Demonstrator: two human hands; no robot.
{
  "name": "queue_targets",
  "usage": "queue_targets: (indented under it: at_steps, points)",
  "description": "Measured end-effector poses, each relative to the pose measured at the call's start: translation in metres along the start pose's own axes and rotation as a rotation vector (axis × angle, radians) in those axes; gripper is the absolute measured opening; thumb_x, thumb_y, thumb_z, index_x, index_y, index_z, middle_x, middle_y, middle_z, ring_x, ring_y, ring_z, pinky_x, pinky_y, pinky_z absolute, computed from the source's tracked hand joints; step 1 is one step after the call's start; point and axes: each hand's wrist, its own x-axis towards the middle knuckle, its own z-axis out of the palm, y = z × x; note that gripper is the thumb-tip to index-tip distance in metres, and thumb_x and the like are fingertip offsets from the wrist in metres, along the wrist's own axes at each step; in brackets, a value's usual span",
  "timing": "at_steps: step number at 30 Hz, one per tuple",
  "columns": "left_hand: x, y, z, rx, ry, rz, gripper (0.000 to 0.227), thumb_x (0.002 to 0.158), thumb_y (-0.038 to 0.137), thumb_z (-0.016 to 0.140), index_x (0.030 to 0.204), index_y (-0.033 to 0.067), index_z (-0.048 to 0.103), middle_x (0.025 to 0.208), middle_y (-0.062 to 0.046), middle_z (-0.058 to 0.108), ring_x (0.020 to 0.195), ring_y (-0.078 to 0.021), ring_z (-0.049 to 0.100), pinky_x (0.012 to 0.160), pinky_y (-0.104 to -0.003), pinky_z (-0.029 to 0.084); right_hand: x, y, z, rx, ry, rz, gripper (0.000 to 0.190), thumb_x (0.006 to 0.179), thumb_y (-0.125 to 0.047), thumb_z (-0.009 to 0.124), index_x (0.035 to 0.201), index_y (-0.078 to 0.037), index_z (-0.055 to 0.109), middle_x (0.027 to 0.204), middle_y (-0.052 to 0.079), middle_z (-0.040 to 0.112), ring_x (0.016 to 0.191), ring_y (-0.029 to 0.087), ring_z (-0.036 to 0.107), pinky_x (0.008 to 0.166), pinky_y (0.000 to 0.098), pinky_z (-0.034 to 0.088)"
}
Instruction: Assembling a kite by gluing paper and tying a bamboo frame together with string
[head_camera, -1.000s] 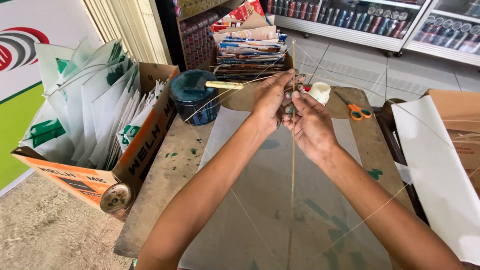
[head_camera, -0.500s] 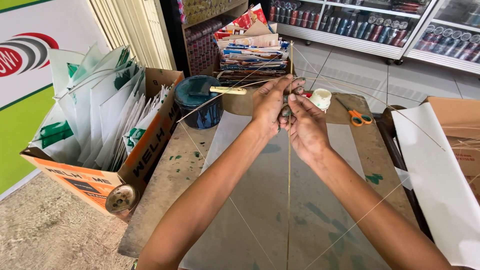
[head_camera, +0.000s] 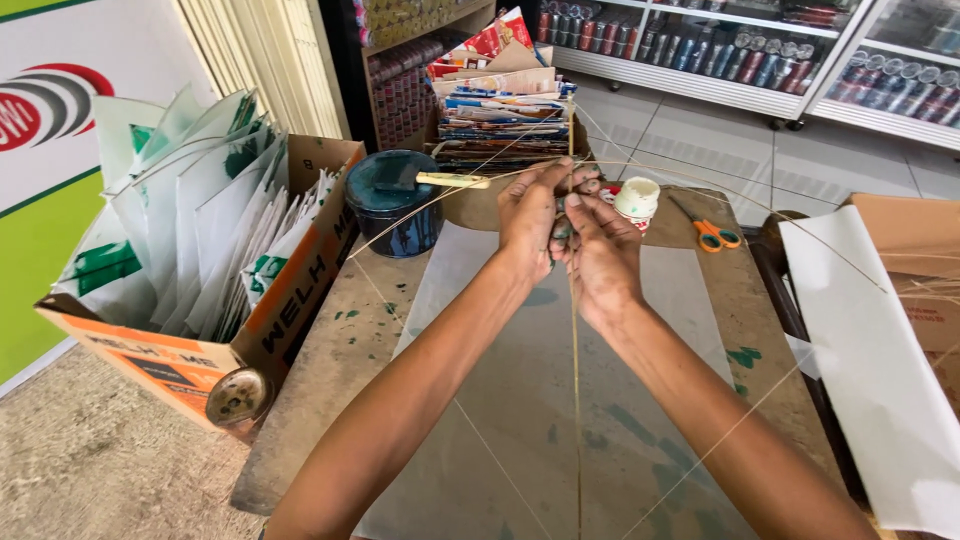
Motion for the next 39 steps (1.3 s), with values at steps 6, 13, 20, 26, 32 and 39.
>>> queue_targets:
  at_steps: [6, 13, 20, 26, 32, 39]
  points:
    - [-0.015, 0.006, 0.000, -0.003, 0.009, 0.012, 0.022, 0.084, 0.018, 0.076, 0.087, -0.0014, 0.068, 0.054, -0.020, 0.056, 0.021, -0.0194, 0.040, 0.015, -0.032, 0.029, -0.003, 0.005, 0.008, -0.002, 0.049, -0.111, 0.012, 0.101, -0.007, 0.066, 0.093, -0.002, 0.074, 0.057, 0.014, 0.057, 0.041, 0.017, 0.059, 0.035, 0.0205, 0.050]
    - [-0.010, -0.003, 0.003, 0.016, 0.020, 0.006, 0.021, 0.084, 0.019, 0.075, 0.086, -0.0010, 0.068, 0.053, -0.019, 0.056, 0.021, -0.0196, 0.040, 0.016, -0.032, 0.029, -0.003, 0.008, 0.005, 0.013, 0.080, -0.146, 0.011, 0.100, -0.005, 0.067, 0.092, -0.001, 0.074, 0.053, 0.012, 0.051, 0.035, 0.014, 0.052, 0.030, 0.0210, 0.043]
    - [-0.008, -0.010, -0.001, 0.052, 0.037, 0.016, 0.021, 0.084, 0.019, 0.073, 0.084, -0.0004, 0.067, 0.052, -0.018, 0.055, 0.021, -0.0198, 0.040, 0.016, -0.032, 0.029, -0.008, 0.010, 0.009, -0.021, 0.110, -0.185, 0.013, 0.098, -0.002, 0.065, 0.089, 0.001, 0.073, 0.050, 0.010, 0.048, 0.032, 0.013, 0.049, 0.028, 0.0221, 0.038]
    - [-0.004, -0.016, -0.006, 0.084, 0.055, 0.013, 0.020, 0.084, 0.020, 0.072, 0.082, 0.0001, 0.067, 0.051, -0.018, 0.054, 0.021, -0.0200, 0.040, 0.017, -0.033, 0.029, -0.007, 0.014, 0.010, -0.054, 0.118, -0.214, 0.014, 0.097, -0.001, 0.066, 0.086, 0.001, 0.074, 0.047, 0.011, 0.047, 0.030, 0.014, 0.049, 0.026, 0.0242, 0.036]
    - [0.008, -0.015, -0.004, 0.087, 0.055, 0.005, 0.020, 0.084, 0.020, 0.071, 0.080, 0.0006, 0.066, 0.050, -0.017, 0.053, 0.021, -0.0202, 0.040, 0.017, -0.033, 0.029, 0.006, 0.009, -0.004, -0.039, 0.088, -0.034, 0.011, 0.097, -0.010, 0.066, 0.089, -0.004, 0.070, 0.052, 0.009, 0.048, 0.034, 0.013, 0.049, 0.028, 0.0240, 0.037]
    - [0.021, -0.018, -0.002, 0.080, 0.062, 0.000, 0.020, 0.084, 0.020, 0.069, 0.078, 0.0012, 0.066, 0.049, -0.016, 0.052, 0.021, -0.0204, 0.040, 0.018, -0.034, 0.030, -0.006, -0.021, 0.005, -0.100, 0.054, 0.042, 0.011, 0.098, -0.018, 0.064, 0.097, -0.008, 0.069, 0.052, 0.013, 0.047, 0.035, 0.022, 0.052, 0.029, 0.0317, 0.040]
